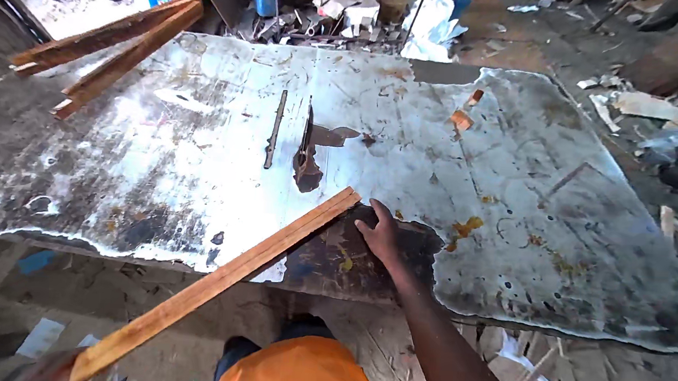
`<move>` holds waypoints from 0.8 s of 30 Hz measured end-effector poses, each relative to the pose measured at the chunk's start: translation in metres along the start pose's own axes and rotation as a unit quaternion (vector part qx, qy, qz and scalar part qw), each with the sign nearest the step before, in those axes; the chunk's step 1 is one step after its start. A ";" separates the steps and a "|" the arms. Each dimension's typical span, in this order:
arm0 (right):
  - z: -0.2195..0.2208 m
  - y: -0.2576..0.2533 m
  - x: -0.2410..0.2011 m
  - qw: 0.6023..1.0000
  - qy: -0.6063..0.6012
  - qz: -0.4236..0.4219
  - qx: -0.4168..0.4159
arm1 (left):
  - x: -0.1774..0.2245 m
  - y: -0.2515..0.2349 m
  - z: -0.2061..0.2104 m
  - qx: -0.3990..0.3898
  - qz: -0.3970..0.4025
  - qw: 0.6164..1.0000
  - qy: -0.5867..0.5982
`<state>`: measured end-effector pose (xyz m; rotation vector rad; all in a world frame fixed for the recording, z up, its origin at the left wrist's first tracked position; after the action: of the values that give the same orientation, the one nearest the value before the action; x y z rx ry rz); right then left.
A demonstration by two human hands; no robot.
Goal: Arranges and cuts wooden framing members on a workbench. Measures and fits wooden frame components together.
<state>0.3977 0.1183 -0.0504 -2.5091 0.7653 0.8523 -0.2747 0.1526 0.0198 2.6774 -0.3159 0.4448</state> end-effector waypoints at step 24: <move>0.074 -0.026 -0.043 0.992 -0.010 0.081 0.095 | 0.181 -0.334 -0.002 0.163 0.212 0.962 0.060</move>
<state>0.3520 0.1926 -0.0730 -2.2919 1.0038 0.8153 -0.0144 0.4243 -0.0328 2.8754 -0.8554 0.8491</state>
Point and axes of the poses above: each hand's wrist, its own y-axis away from the middle knuckle, its own z-axis out of the palm, x = y × z, the point moved 8 cm from there along -y, towards the middle knuckle, and after that the axes turned 4 degrees about x, right-handed, at the moved point
